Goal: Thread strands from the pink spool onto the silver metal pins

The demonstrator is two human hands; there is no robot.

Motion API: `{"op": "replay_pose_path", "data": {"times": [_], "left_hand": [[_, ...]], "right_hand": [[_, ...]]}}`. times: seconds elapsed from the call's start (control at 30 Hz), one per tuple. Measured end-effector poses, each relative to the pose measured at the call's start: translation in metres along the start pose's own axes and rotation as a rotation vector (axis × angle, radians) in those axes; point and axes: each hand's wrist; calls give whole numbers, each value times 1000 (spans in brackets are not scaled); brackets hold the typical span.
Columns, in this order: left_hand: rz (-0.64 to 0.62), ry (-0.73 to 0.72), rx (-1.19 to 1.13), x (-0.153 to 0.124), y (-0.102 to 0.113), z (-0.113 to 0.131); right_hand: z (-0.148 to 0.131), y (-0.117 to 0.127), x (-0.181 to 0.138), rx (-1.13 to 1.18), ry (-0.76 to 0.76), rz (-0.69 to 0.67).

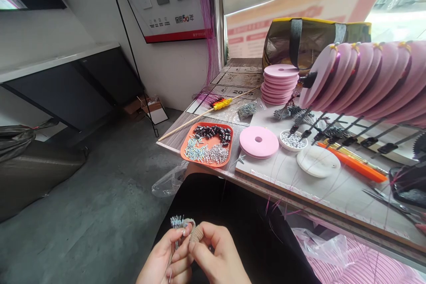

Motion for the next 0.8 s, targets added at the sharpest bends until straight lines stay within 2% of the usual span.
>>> {"op": "replay_pose_path", "data": {"times": [0.23, 0.43, 0.8], "left_hand": [[25, -31, 43, -1, 1, 0], [42, -41, 128, -2, 1, -2], [164, -190, 410, -11, 1, -11]], "right_hand": [[0, -2, 1, 93, 17, 6], [-6, -5, 2, 111, 4, 72], [-5, -2, 0, 14, 82, 84]]}}
Point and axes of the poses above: each hand's wrist, its own x-axis towards the middle knuckle, its own y-axis out of the back of the hand, z = x × y, and after that the axes turned 12 degrees about -z, right-handed
